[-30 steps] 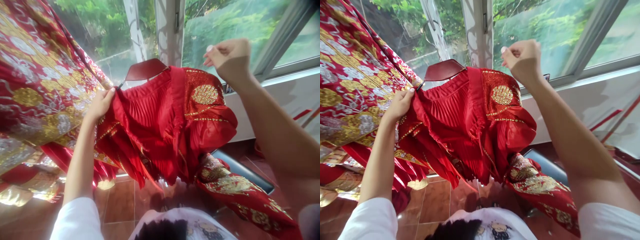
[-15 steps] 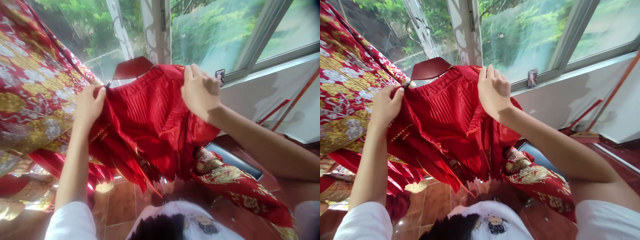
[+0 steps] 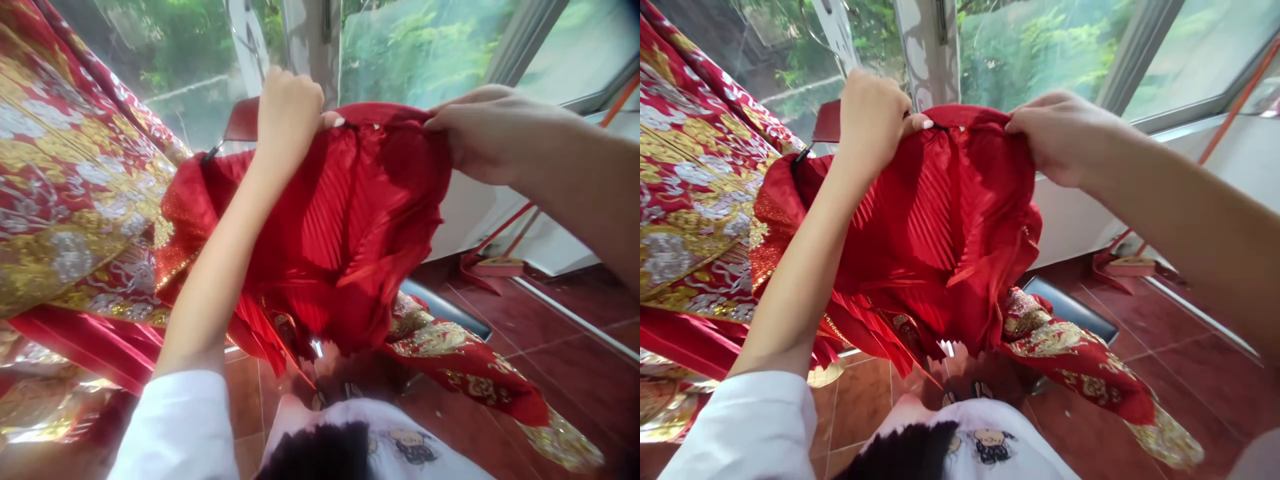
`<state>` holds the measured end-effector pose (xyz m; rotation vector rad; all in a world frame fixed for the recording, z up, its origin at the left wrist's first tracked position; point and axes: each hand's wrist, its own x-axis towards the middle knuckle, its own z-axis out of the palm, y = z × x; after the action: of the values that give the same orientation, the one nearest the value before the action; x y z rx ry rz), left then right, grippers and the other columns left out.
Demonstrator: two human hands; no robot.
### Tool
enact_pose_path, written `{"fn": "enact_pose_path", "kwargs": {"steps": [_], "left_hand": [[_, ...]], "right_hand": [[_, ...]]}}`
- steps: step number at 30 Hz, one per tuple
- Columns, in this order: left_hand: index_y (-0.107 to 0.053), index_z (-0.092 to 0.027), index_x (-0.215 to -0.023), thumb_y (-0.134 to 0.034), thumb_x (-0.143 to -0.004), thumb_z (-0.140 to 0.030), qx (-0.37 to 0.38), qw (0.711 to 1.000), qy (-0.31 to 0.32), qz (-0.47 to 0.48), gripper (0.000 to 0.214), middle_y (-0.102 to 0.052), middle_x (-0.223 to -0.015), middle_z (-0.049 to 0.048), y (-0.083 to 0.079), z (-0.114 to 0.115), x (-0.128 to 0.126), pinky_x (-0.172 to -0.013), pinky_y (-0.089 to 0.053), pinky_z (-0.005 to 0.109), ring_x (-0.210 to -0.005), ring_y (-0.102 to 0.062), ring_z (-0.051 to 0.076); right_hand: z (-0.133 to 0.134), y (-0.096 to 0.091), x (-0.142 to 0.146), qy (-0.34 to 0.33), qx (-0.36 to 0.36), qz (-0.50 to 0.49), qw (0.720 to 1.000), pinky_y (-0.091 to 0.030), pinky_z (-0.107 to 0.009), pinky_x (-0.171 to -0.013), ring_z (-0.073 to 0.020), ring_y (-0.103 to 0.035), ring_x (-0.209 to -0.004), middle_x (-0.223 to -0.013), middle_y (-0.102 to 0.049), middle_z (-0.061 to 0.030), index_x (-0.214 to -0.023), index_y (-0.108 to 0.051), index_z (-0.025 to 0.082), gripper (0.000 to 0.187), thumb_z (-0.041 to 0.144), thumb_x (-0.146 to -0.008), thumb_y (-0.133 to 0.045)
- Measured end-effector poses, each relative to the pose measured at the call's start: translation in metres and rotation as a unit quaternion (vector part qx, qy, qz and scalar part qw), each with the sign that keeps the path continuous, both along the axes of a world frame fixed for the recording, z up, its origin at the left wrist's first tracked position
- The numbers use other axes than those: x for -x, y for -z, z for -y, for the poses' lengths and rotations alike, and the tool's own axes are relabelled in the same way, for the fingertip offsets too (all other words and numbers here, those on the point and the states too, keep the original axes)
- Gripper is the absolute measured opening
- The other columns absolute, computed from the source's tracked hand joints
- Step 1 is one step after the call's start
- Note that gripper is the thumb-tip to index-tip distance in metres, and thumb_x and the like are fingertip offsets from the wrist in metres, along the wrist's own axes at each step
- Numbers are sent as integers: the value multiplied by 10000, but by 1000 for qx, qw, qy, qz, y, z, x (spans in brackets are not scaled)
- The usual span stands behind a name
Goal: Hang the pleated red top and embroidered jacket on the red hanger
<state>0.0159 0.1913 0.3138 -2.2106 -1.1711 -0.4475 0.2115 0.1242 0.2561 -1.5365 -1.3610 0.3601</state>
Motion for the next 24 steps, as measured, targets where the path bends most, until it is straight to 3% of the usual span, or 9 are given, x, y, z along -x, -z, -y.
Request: {"fn": "enact_pose_path", "kwargs": {"steps": [2, 5, 7, 10, 12, 13, 18, 22, 24], "left_hand": [[-681, -98, -795, -452, -954, -466, -15, 1000, 2, 4, 462, -696, -985, 188, 0, 0, 1, -914, -360, 423, -1054, -621, 284], [-688, -116, -755, -500, -931, -477, -27, 1000, 8, 14, 443, -712, -894, 161, 1, -3, 2, -873, -372, 405, -967, -647, 250], [-686, -134, -705, -512, -919, -490, -29, 999, 33, 30, 451, -704, -801, 136, 2, -9, 4, -846, -378, 412, -911, -650, 249], [-661, -167, -625, -597, -865, -494, -29, 989, 113, 88, 410, -663, -695, 99, 6, -22, 8, -806, -382, 411, -881, -629, 267], [-652, -169, -619, -655, -828, -473, -22, 978, 154, 137, 369, -636, -675, 89, 10, -29, 11, -818, -379, 407, -899, -610, 280], [-653, -164, -626, -668, -820, -459, -18, 973, 166, 158, 353, -625, -671, 85, 12, -31, 11, -837, -374, 406, -914, -602, 284], [-663, -137, -644, -704, -803, -384, -27, 977, 138, 162, 297, -617, -697, 100, 15, -29, 7, -905, -346, 432, -922, -595, 304], [-680, -126, -664, -680, -823, -396, -20, 991, 66, 113, 313, -652, -757, 149, 9, -19, 1, -863, -351, 457, -863, -606, 327], [-694, -121, -685, -667, -836, -389, -14, 993, 45, 109, 309, -665, -776, 161, 7, -16, -1, -866, -349, 462, -874, -613, 334]], "right_hand": [[-3, -10, -7, -49, 77, -73, 993, -443, -309, -592, -100, -535, -555, -607, -586, -20, -628, -572, 173, 267, 249, -884, -563], [-11, -37, -17, -19, 133, 136, 982, -405, -311, -569, -97, -516, -527, -572, -599, 14, -726, -685, 190, 92, 214, -709, -772], [-24, -56, -24, 55, 80, 269, 958, -365, -296, -564, -70, -455, -513, -521, -533, 46, -745, -707, 177, 153, 141, -628, -799], [-51, -69, -31, 134, -61, 358, 922, -339, -312, -606, -92, -457, -611, -631, -576, 1, -786, -705, 147, 123, 138, -667, -736], [-66, -65, -31, 169, -88, 400, 897, -318, -344, -645, -144, -490, -708, -749, -626, -59, -825, -692, 155, 151, 217, -692, -724], [-72, -59, -31, 169, -66, 416, 891, -307, -354, -658, -158, -493, -728, -767, -627, -74, -813, -678, 166, 147, 263, -709, -713], [-75, -31, -30, 26, 148, 458, 876, -290, -357, -653, -115, -358, -584, -566, -436, -7, -541, -491, 205, 285, 320, -705, -694], [-61, -31, -32, 135, 67, 458, 876, -274, -387, -686, -138, -318, -620, -583, -326, 18, -622, -457, 225, 223, 265, -799, -586], [-53, -37, -33, 132, 57, 469, 872, -271, -390, -697, -146, -314, -641, -607, -326, 15, -679, -471, 233, 161, 218, -823, -541]]}}
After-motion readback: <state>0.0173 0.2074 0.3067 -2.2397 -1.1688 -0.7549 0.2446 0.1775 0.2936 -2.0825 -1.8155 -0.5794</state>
